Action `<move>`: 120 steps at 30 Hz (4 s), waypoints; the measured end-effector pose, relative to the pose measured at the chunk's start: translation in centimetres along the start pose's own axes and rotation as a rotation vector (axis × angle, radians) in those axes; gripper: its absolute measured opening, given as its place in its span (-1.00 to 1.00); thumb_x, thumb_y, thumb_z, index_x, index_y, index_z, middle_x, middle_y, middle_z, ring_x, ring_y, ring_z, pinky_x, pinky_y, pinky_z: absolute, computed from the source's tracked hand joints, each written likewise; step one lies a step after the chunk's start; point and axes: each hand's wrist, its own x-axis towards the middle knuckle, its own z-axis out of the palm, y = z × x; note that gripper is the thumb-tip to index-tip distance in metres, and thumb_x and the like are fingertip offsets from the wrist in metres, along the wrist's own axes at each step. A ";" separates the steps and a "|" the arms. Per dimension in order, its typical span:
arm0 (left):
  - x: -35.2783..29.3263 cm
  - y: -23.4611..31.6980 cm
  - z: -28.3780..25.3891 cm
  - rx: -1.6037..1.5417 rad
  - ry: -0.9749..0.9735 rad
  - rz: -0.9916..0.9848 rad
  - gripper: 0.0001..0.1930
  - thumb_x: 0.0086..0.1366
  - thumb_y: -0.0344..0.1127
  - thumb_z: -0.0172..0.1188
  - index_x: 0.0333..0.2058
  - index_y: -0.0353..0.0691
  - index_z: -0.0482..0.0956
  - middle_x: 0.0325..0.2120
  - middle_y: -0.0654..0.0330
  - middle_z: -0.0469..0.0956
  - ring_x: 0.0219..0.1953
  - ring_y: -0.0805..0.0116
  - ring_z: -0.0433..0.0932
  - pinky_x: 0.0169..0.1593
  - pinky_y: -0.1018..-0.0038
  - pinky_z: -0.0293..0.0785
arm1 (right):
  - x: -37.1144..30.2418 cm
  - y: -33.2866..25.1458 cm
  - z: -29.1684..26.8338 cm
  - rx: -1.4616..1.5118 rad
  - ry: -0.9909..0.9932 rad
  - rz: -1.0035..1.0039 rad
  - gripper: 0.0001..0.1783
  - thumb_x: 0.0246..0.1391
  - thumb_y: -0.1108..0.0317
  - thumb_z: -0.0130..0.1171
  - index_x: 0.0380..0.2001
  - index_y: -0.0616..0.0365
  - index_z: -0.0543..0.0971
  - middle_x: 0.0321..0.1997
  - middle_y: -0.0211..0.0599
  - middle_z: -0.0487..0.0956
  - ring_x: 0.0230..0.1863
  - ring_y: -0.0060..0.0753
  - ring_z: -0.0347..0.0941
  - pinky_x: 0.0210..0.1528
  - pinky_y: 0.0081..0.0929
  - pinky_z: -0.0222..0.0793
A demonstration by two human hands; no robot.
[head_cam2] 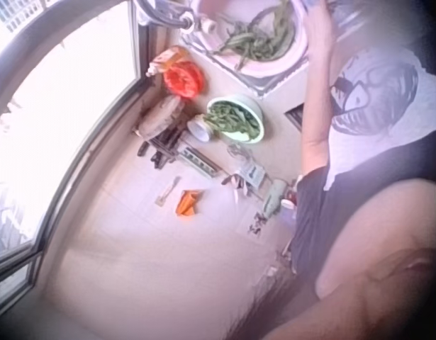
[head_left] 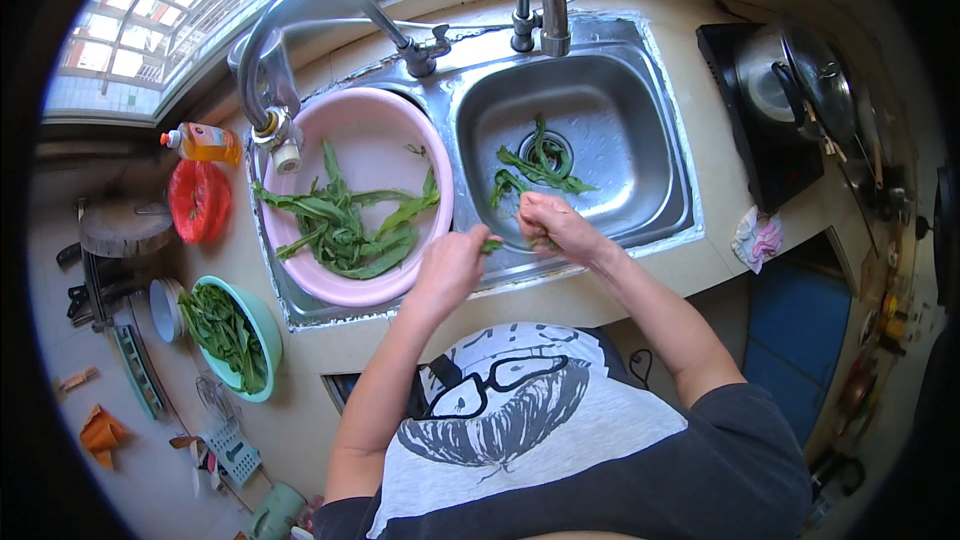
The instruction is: The person washes leafy green vegetables in a pink basin at a kitchen sink. They rinse the leaves under running water, remove stems, and transfer the cleaned greens to a green bowl. The person also rinses the pink basin and refills it with water before continuing to wash more vegetables.
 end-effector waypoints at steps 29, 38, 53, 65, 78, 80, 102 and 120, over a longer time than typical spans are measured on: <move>3.6 2.2 0.0 -0.511 0.299 0.537 -0.74 0.15 -0.57 0.14 -0.15 -0.25 0.50 -0.29 0.07 0.47 -0.24 0.14 0.54 -0.17 0.34 0.50 | -2.9 -5.3 0.5 -0.456 0.140 0.140 -0.81 0.12 0.22 0.18 -0.37 0.10 0.47 -0.62 -0.65 0.25 -0.64 -0.81 0.06 -0.64 -0.72 -0.10; 2.6 2.2 0.4 -0.504 0.394 0.517 -0.73 0.14 -0.51 0.21 -0.15 -0.22 0.55 -0.31 0.06 0.40 -0.30 0.21 0.52 -0.28 0.41 0.50 | -2.0 -3.8 0.8 -0.478 0.253 0.058 -0.75 0.12 0.15 0.21 -0.40 0.10 0.47 -0.63 -0.64 0.28 -0.64 -0.82 0.10 -0.65 -0.71 -0.03; 2.4 2.7 2.7 -1.093 0.762 0.266 -0.96 0.21 -0.51 0.17 -0.38 -0.35 0.52 -0.30 0.20 0.43 -0.27 0.46 0.46 -0.20 0.57 0.42 | -0.1 -0.8 4.4 0.283 0.049 -0.117 -0.82 0.23 0.22 0.05 -0.38 0.07 0.47 -0.58 -0.59 0.32 -0.60 -0.78 0.14 -0.62 -0.77 0.03; -0.3 -17.4 1.4 -0.846 1.114 -0.527 -0.47 0.15 -0.40 0.22 0.11 -0.32 0.33 0.05 0.10 0.31 0.11 0.25 0.28 0.23 0.35 0.12 | -2.2 -6.6 -13.6 -0.841 0.941 -0.307 -0.75 0.15 0.25 0.04 -0.16 0.08 0.56 -0.34 -0.23 0.61 -0.51 -0.48 0.50 -0.52 -0.58 0.38; 3.1 -3.5 5.6 -1.257 0.320 -0.145 -0.78 0.31 -0.44 0.07 -0.09 -0.35 0.52 -0.22 0.21 0.55 -0.18 0.50 0.52 -0.07 0.62 0.42 | 7.6 3.4 -11.7 -1.587 0.587 0.055 -0.65 -0.12 0.12 0.27 -0.40 0.19 0.54 -0.33 0.02 0.57 -0.21 0.06 0.50 -0.18 -0.11 0.40; 4.0 -2.5 5.9 -1.292 0.192 -0.255 -0.68 0.34 -0.30 0.07 0.00 -0.35 0.47 -0.21 0.24 0.54 -0.19 0.52 0.51 -0.10 0.64 0.41 | 6.8 2.3 -9.9 -1.474 0.510 -0.056 -0.65 -0.10 0.14 0.27 -0.45 0.23 0.50 -0.40 0.01 0.54 -0.33 -0.02 0.50 -0.30 -0.18 0.35; -1.2 2.0 -3.0 -0.640 0.882 0.271 -0.67 0.17 -0.63 0.06 -0.06 -0.29 0.51 -0.28 0.13 0.53 -0.32 0.40 0.54 -0.23 0.53 0.49 | -0.4 -8.8 8.1 -0.370 0.239 -0.161 -0.71 0.19 0.22 0.12 -0.55 0.12 0.46 -0.63 -0.62 0.31 -0.68 -0.81 0.07 -0.67 -0.73 -0.05; -2.9 0.4 -0.5 -0.307 0.669 0.459 -0.60 -0.03 -0.56 0.23 -0.12 -0.23 0.54 -0.22 0.11 0.49 -0.12 0.09 0.43 -0.04 0.27 0.36 | -0.8 -3.1 6.7 -0.521 0.396 -0.201 -0.74 0.06 0.22 0.24 -0.50 0.23 0.58 -0.62 -0.46 0.49 -0.65 -0.77 0.25 -0.67 -0.67 0.09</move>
